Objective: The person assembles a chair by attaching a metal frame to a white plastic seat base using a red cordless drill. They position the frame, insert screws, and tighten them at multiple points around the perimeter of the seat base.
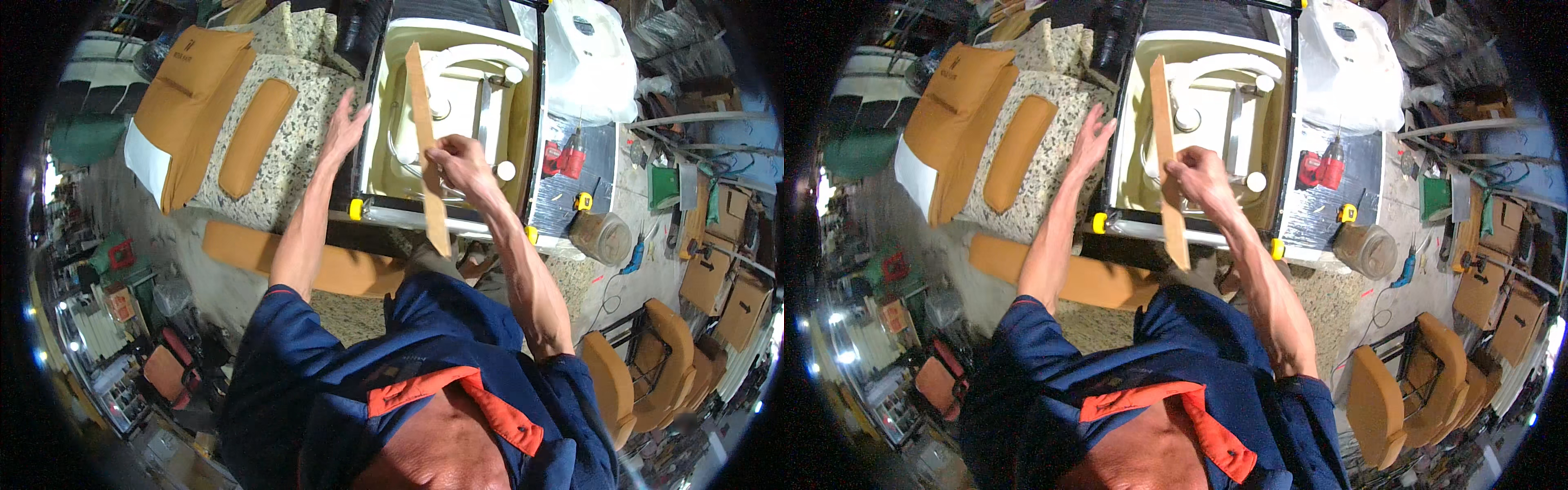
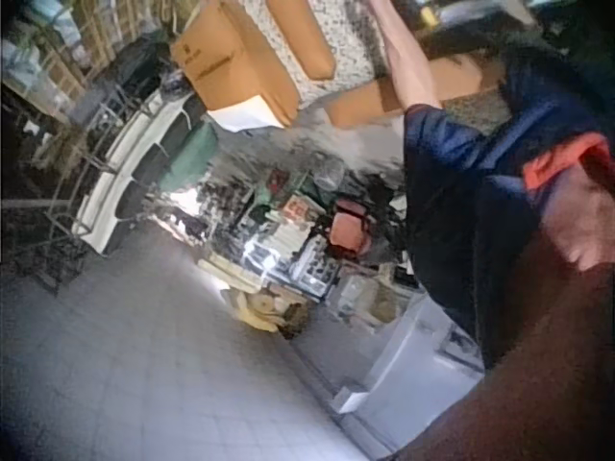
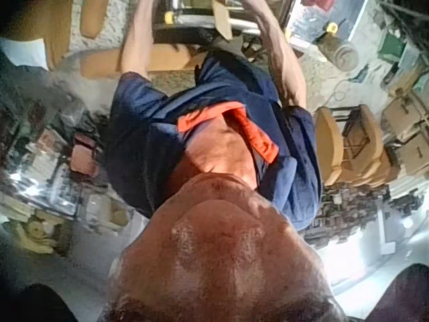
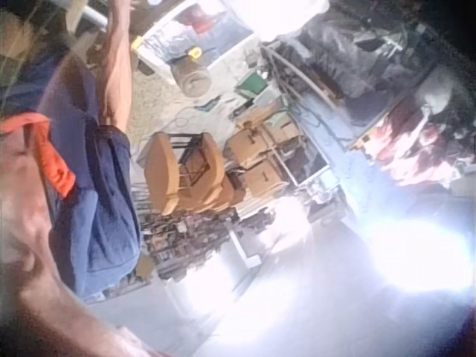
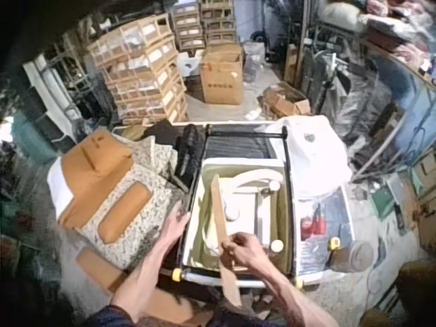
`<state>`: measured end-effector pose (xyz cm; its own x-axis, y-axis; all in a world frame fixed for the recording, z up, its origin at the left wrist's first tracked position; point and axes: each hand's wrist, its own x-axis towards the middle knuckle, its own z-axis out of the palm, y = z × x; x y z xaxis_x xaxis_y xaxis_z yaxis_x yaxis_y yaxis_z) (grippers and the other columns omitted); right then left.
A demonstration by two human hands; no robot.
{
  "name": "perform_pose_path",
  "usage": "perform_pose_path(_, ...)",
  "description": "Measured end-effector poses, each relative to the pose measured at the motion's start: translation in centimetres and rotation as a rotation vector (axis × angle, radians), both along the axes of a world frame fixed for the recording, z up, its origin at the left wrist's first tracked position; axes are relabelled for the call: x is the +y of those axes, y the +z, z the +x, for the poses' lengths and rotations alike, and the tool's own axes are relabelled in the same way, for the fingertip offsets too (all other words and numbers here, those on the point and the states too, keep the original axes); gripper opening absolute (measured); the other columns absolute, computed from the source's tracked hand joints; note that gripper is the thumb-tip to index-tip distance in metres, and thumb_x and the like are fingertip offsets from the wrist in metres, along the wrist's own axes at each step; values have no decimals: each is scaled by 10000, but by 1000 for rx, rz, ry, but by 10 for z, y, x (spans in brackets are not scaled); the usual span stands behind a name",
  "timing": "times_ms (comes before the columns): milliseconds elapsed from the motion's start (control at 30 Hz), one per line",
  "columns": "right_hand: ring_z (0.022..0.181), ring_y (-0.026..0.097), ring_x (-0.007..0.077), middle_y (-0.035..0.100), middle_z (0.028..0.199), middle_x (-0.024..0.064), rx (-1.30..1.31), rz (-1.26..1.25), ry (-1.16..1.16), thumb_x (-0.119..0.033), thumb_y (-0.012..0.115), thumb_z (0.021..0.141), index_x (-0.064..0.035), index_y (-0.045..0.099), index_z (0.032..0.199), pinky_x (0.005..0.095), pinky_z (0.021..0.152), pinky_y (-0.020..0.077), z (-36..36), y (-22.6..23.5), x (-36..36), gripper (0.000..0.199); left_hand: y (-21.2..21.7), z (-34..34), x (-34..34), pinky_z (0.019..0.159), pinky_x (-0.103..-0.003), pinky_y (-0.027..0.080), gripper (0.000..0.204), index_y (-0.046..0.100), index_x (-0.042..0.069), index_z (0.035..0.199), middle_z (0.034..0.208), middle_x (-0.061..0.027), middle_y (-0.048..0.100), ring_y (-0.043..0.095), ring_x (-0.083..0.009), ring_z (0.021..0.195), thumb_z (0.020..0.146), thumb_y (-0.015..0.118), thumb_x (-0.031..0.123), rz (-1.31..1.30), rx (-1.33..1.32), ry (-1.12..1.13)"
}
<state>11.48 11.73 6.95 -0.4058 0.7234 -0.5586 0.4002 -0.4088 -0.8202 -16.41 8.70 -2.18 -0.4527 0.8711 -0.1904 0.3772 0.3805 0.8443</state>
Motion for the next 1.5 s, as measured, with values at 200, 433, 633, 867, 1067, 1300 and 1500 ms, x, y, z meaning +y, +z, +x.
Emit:
perform_pose_path(200, 535, 601, 135, 678, 715, 107, -29, 124, -95, -154, 732, 832, 70, 688, 936, 304, 455, 474, -85, -79, 21, 251, -27, -5, 45, 1181, -450, 323, 913, 285, 18, 1560, 1553, -274, 381, 382, -382, 1444, 889, 711, 467, 56, -38, -94)
perform_pose_path(433, 537, 637, 162, 691, 716, 122, -122, 184, -33, -123, 743, 844, 87, 699, 955, 301, 446, 503, -127, -115, 44, 242, -32, 8, 60, 1164, -428, 353, 990, 316, -44, 1531, 1526, -287, 412, 427, -379, 1411, 827, 781, 475, -15, 115, -63)
perform_pose_path(633, 637, 698, 202, 699, 780, 150, -35, 16, -47, -116, 729, 887, 119, 663, 973, 320, 505, 595, -138, -124, 49, 259, -34, 9, 62, 1151, -430, 370, 949, 313, -61, 1516, 1499, -302, 427, 453, -391, 1383, 818, 802, 358, -21, 94, -58)
perform_pose_path(867, 621, 682, 200, 683, 763, 136, 53, -57, -78, -112, 717, 897, 96, 646, 921, 331, 509, 609, -139, -131, 62, 221, -45, 5, 66, 1104, -432, 420, 898, 387, -40, 1491, 1414, -291, 531, 534, -388, 1309, 801, 821, 338, -11, 197, -33)
perform_pose_path(1067, 650, 692, 194, 695, 784, 130, 180, -134, -91, -67, 689, 890, 72, 648, 930, 325, 560, 613, -140, -140, 62, 150, -54, 0, 68, 1106, -449, 417, 877, 400, -41, 1474, 1419, -294, 523, 521, -400, 1321, 797, 821, 323, -8, 203, -52)
perform_pose_path(1300, 695, 670, 176, 683, 818, 85, 255, -228, -79, -99, 720, 909, 30, 662, 985, 314, 608, 585, -140, -153, 53, 161, -39, 2, 83, 1068, -497, 440, 913, 375, -29, 1448, 1333, -324, 553, 540, -451, 1251, 733, 854, 275, -132, 282, -63)
perform_pose_path(1500, 793, 675, 185, 686, 896, 83, 245, -160, -48, -157, 739, 905, 2, 640, 959, 345, 702, 615, -140, -161, 52, 195, -48, 1, 87, 1045, -486, 469, 874, 420, -27, 1423, 1311, -317, 577, 579, -425, 1227, 739, 852, 303, -128, 331, -24)
